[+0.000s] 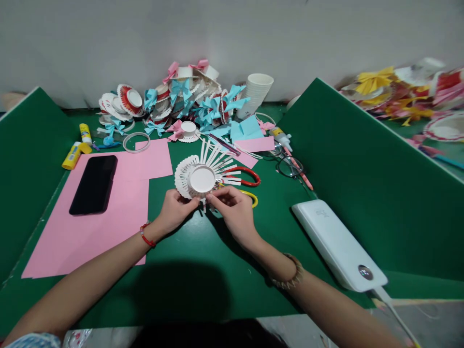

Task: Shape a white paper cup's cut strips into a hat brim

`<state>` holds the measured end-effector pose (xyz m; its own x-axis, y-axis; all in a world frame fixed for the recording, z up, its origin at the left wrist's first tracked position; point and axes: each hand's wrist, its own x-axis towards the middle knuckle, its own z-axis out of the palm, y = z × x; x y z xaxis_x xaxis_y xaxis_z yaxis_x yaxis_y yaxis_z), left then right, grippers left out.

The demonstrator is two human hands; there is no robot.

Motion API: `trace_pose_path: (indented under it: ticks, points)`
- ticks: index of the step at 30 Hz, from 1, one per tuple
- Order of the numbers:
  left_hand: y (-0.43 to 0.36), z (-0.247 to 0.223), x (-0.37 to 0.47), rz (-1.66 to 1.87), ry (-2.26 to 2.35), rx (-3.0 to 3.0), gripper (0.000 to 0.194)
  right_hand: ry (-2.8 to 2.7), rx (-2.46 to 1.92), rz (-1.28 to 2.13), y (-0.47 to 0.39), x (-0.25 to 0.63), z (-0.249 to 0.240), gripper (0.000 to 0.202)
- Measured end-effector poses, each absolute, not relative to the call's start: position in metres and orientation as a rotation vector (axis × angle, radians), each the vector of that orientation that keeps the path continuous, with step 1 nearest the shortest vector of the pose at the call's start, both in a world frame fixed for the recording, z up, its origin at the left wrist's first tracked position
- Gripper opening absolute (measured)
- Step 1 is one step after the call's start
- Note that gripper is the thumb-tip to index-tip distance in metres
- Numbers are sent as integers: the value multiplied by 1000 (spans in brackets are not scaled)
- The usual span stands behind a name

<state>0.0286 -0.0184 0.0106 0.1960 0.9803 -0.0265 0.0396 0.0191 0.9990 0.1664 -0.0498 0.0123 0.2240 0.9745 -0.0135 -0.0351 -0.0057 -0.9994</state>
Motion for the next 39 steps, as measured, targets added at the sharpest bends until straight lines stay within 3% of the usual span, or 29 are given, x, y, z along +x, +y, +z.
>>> trace_pose_path:
  ticks: [9,25,30,34,37,39]
  points:
    - [-21,9,29,990,1050,1282,20,-753,-1218,1154,-46,166,5,31]
    - [-18,10,30,1009,1060,1247,21,-766,-1222,1242,-47,162,11,28]
    - [-16,5,27,957,1128,1254,23,-937,-1314,1036,-49,164,9,26]
    - [-13,2,25,1032,1062,1168,24,-1085,-1423,777,-44,174,8,43]
    - [-13,0,24,998,1002,1152,24,-1111,-1284,943,-41,179,7,50]
    - [-13,0,24,953,1005,1180,24,-1148,-1219,1062,-40,178,6,44]
